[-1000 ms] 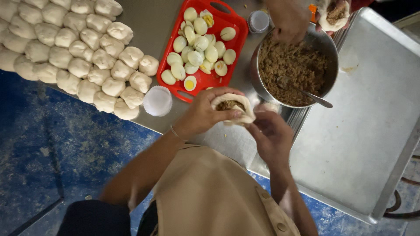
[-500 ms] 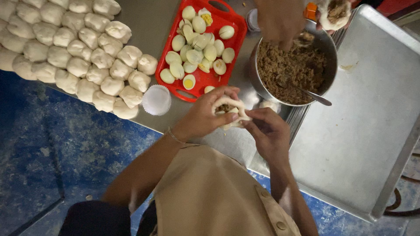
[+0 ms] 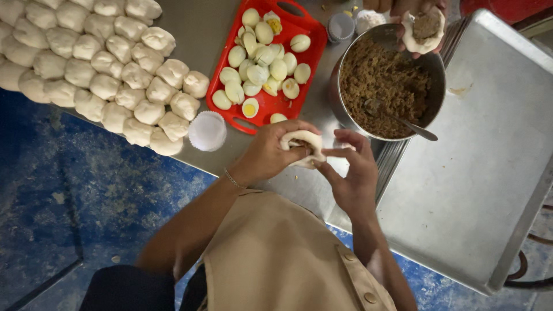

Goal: The person flattens a portion of dough by hand, adds a spoonful of meat filling and a slice of hard-boiled egg, and then seals the dough into a ball before placing it into a small paper cup on a baking tray.

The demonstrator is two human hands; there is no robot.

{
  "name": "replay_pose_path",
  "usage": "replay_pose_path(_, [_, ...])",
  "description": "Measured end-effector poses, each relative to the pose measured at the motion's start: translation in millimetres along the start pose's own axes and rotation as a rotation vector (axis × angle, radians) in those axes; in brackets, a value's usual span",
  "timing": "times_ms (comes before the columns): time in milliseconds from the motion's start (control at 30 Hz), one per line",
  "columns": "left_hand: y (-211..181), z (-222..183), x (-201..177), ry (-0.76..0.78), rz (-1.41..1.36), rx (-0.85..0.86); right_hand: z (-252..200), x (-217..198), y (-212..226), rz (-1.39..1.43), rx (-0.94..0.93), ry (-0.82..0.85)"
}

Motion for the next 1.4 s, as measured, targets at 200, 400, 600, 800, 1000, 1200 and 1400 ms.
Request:
replay_pose_path(200, [1.4,-1.1,-2.3,0.082,-0.077,-0.123,-1.8,3.8,-16.6,0.317,0.29,0.011])
replay_pose_path(400, [-11.4,0.3,-5.7,0.03,0.15,-0.197,-4.0,8.6,-21.3,0.322,0.33,-0.013])
replay_pose_path(600, [-22.5,-2.2,-8.6,0.018,0.134,0.138,-6.0,6.0,-23.0,0.282,0.26,0.009])
replay_pose_path(800, [3.1,-5.0,-2.3,-0.039,0.129,-0.059,-8.6,11.4,-24.8,0.346,0.324,-0.083])
replay_pose_path(1000, [5.4,-5.5,-4.7,-0.036,0.123,-0.105,-7.9,14.3,-23.3,0.315,0.236,-0.052])
replay_pose_path(1200, [1.9,-6.9,4.3,0.137,-0.236,-0.024,-7.1,11.5,-29.4,0.44,0.377,-0.146])
replay_pose_path(1400, [59.5,-3.5,4.4,-0.103,-0.307,-0.104,-2.1,6.0,-7.3,-0.053,0.2,-0.059])
Point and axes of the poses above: each hand's wrist, its own z-axis towards the middle knuckle, its own x-axis out of the palm, y = z × x, the point moved 6 cm from there along z, towards the middle knuckle, and after that the axes turned 3 degrees about -y, right-handed, at the moved point
